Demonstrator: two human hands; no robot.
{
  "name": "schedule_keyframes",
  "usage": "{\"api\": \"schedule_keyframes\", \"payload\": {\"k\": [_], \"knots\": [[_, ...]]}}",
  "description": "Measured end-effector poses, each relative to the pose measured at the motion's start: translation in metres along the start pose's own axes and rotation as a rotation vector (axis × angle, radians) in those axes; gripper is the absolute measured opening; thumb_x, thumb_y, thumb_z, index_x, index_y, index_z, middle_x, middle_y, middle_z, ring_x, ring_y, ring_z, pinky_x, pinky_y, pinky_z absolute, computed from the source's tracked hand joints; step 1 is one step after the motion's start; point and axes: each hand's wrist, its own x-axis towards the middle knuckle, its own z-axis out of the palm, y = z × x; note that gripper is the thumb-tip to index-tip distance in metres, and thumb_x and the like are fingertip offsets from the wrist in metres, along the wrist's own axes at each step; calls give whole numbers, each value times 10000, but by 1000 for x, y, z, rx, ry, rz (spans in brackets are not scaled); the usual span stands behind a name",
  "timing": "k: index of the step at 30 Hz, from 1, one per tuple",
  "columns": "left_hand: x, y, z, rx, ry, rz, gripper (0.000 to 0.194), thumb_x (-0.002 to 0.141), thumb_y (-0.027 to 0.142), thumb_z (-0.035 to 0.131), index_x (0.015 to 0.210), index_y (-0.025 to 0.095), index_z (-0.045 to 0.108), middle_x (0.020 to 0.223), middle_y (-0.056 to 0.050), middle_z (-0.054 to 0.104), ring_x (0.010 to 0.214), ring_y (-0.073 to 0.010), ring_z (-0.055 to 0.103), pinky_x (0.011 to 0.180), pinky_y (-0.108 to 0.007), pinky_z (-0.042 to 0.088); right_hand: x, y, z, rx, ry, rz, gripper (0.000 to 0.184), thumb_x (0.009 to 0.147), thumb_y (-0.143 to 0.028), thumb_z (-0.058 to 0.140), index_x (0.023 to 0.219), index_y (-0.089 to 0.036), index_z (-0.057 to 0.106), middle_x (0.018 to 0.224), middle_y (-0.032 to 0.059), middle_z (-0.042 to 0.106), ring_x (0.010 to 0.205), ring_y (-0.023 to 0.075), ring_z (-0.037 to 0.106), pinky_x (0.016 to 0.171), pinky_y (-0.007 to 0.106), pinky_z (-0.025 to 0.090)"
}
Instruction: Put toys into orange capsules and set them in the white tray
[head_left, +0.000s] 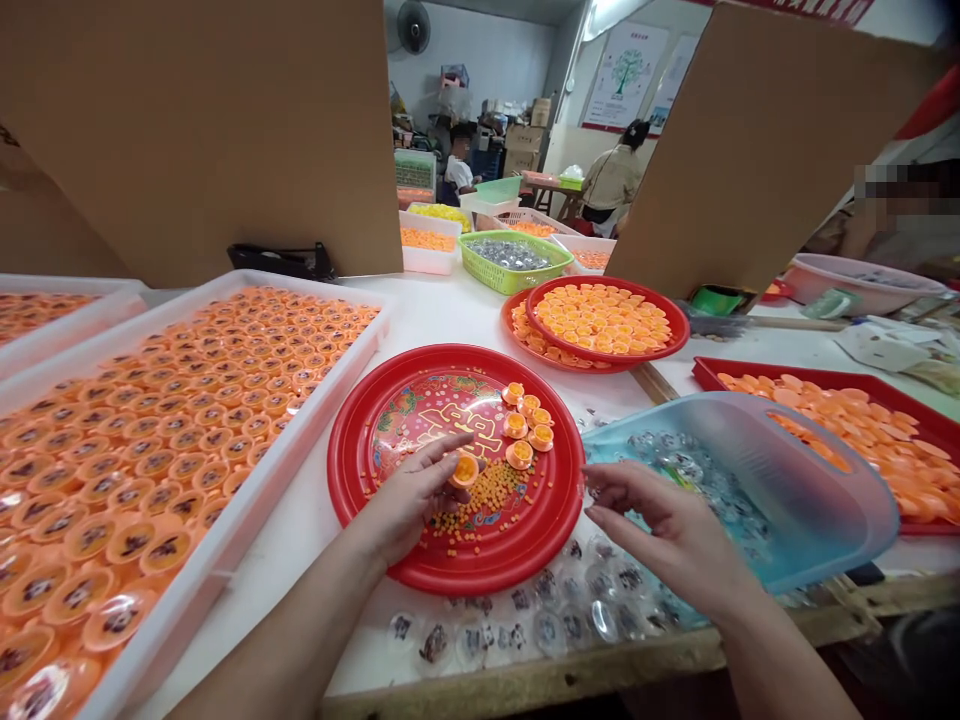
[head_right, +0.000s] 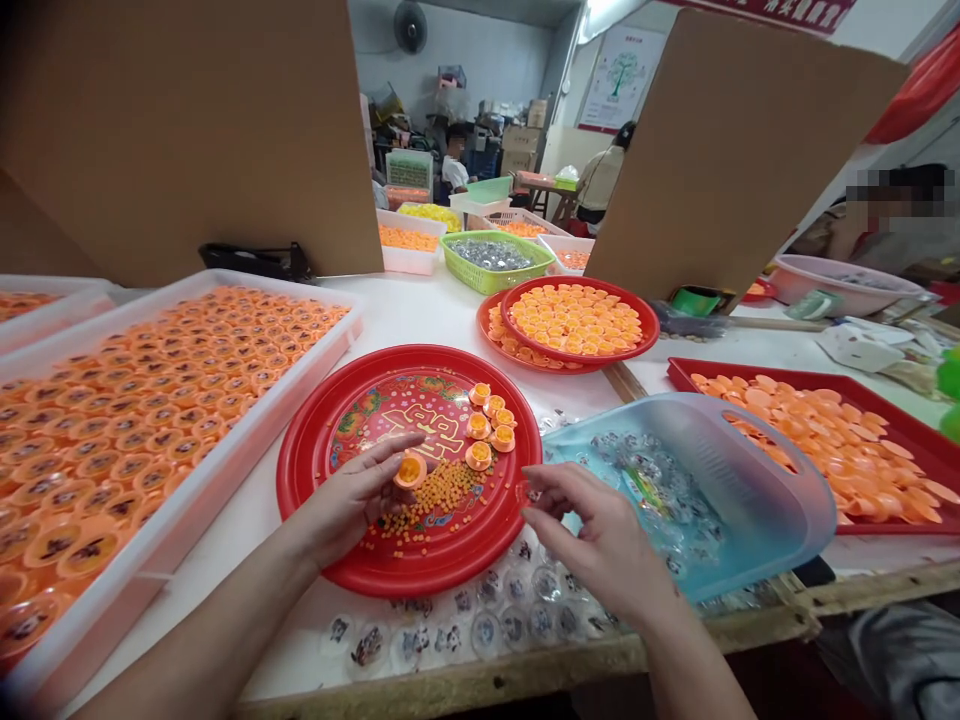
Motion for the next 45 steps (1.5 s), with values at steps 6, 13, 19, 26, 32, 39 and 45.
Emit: {"api": "schedule_keyframes", "payload": {"k": [6, 13, 19, 26, 32, 39, 45], "knots": [[0, 0, 4, -120, -70, 1, 288, 848, 283, 555, 1100, 148, 590, 878, -71, 648, 675, -116, 642, 605, -188, 510, 37, -33, 37, 107, -86, -221, 231, 848, -186, 560, 1076, -218, 574, 958, 44, 597, 823, 163, 580, 722, 302, 494], [1, 4, -1, -148, -42, 43, 215, 824, 260, 602, 1010, 158, 563, 821, -54, 655, 706, -136, 665, 645, -209, 536, 83, -42, 68, -92, -80, -370, 240, 875, -192, 528, 1105, -203, 595, 891, 57, 585, 798, 179, 569, 694, 319, 474], [2, 5, -2, -162, -22, 76, 258, 776, 290, 664, 945, 145, 532, 784, -42, 643, 666, -124, 645, 627, -220, 531, 89, -38, 71, 27, -218, -385, 309, 868, -178, 543, 1163, -258, 582, 826, 7, 619, 732, 138, 583, 668, 269, 472], [2, 0, 4, -137, -22, 54, 343, 713, 317, 723, 941, 150, 529, 808, -33, 624, 716, -130, 625, 660, -253, 525, 85, -29, 66, 60, -233, -287, 244, 784, -124, 622, 1009, -218, 626, 814, -8, 631, 711, 131, 578, 634, 245, 459], [3, 1, 6, -107, -17, 106, 322, 725, 269, 718, 986, 164, 561, 942, -43, 615, 814, -137, 610, 742, -290, 528, 82, -28, 67, 81, -160, -309, 236, 801, -146, 598, 1025, -218, 621, 909, 24, 642, 810, 156, 594, 724, 289, 482], [2, 1, 7, -72, 14, 142, 315, 693, 273, 741, 953, 150, 612, 933, -59, 654, 787, -145, 634, 774, -313, 521, 80, -32, 72, 102, -119, -268, 288, 804, -197, 601, 1085, -252, 636, 870, 16, 664, 742, 155, 607, 668, 288, 494], [1, 2, 6, 24, 77, 163, 362, 662, 284, 757, 975, 155, 629, 868, -52, 678, 722, -131, 629, 633, -235, 508, 79, -28, 77, 72, -48, -314, 181, 801, -210, 614, 981, -206, 637, 835, 26, 655, 753, 167, 609, 672, 297, 485]]}}
